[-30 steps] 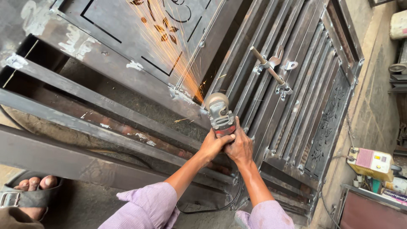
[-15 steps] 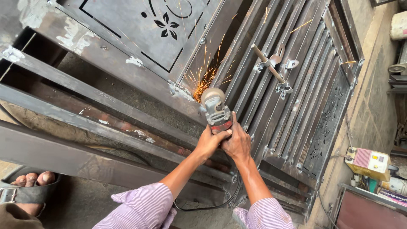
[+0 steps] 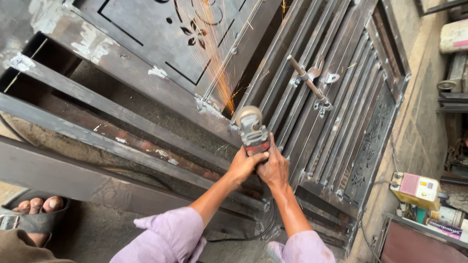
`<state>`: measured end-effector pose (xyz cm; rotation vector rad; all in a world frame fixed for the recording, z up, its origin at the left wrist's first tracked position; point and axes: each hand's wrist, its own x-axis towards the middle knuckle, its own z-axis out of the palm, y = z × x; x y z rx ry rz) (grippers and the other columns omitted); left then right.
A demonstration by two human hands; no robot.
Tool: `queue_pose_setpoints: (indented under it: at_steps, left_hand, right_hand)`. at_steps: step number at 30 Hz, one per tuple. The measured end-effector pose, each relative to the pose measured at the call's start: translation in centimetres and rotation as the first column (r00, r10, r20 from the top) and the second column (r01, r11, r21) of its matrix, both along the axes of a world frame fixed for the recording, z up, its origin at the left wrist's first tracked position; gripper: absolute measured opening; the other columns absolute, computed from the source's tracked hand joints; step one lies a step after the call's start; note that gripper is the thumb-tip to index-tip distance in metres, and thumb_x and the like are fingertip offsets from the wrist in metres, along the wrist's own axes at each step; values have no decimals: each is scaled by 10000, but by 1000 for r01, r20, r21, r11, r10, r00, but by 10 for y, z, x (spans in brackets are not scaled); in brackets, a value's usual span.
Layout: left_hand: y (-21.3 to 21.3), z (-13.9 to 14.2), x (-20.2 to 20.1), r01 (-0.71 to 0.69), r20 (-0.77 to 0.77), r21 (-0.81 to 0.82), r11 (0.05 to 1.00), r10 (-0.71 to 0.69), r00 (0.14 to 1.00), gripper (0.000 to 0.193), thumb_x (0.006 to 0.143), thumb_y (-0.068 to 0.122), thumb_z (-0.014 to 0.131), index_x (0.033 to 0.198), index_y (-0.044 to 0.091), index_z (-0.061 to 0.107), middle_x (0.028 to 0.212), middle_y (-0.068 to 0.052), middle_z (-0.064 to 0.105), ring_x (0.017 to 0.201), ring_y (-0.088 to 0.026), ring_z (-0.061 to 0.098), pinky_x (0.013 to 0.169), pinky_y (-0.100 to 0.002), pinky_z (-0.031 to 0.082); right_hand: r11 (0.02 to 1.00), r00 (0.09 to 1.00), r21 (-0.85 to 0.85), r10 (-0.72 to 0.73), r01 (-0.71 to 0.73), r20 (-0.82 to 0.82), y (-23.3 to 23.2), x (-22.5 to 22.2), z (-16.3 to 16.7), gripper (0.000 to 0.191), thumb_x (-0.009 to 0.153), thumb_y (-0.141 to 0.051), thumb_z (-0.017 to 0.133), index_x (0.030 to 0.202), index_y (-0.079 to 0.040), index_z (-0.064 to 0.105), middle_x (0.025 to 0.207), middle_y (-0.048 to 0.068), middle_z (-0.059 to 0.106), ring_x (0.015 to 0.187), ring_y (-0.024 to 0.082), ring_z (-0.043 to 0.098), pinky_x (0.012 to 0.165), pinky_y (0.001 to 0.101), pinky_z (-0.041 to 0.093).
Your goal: The person uses an angle grinder to grind weld seams and edges of a decorative metal gate frame lying on the ground, producing sparks. They reposition around the frame, briefly handle the power cord, and continue grinding different joints and bars of the gate.
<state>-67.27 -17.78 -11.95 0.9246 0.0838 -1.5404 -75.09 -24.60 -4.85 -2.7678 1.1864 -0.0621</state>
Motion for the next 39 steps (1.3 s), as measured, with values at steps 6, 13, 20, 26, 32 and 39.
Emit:
queue_pose_setpoints:
  at_steps: [6,13,20,26,32,39]
  left_hand:
    - [-2,2,1,-46,0,-71,996,46,999,639,779,276,804,1317,14,581,1175,-111,718,1043,-192,676,908,-335,545]
    - [1,3,4,5,35,-53,999,-3,999,640,781,311,794,1313,18,594,1172,-101,722,1039,-181,687,874,-318,545]
    - [3,2,0,65,34,12,998,-66,997,640,779,316,805,1295,4,589,1132,-107,725,997,-179,686,851,-325,550]
    - [-2,1,5,38,54,-2,999,-38,998,637,772,327,799,1294,20,603,1124,-100,724,963,-167,679,831,-340,549]
    - [4,7,17,-23,68,10,1000,22,997,617,761,364,798,1250,42,604,1080,-77,724,929,-161,691,782,-325,569]
    - [3,29,24,129,62,111,985,-136,989,640,762,425,749,1248,31,618,1040,-140,719,868,-244,692,723,-406,563]
  right_hand:
    - [1000,1000,13,24,-24,13,-1,-4,1,824,837,-335,747,1511,28,442,1202,279,695,945,474,708,745,507,587]
    - [1000,1000,15,-1,1,24,2,-7,-2,791,868,-350,752,1508,7,455,1230,275,695,980,465,713,782,500,589]
    - [999,999,15,-31,30,11,3,-13,-4,796,847,-312,697,1536,6,458,1252,273,703,976,459,719,791,500,589]
    - [1000,1000,0,20,-20,2,0,-5,-1,839,853,-368,763,1513,33,434,1187,291,695,951,479,709,773,516,581]
    - [998,999,44,45,-46,16,0,7,0,869,819,-401,783,1485,27,423,1122,265,713,940,455,721,744,510,583]
    - [983,985,96,-151,160,-86,3,16,17,731,868,-264,707,1498,-2,445,1167,279,690,984,488,687,785,530,558]
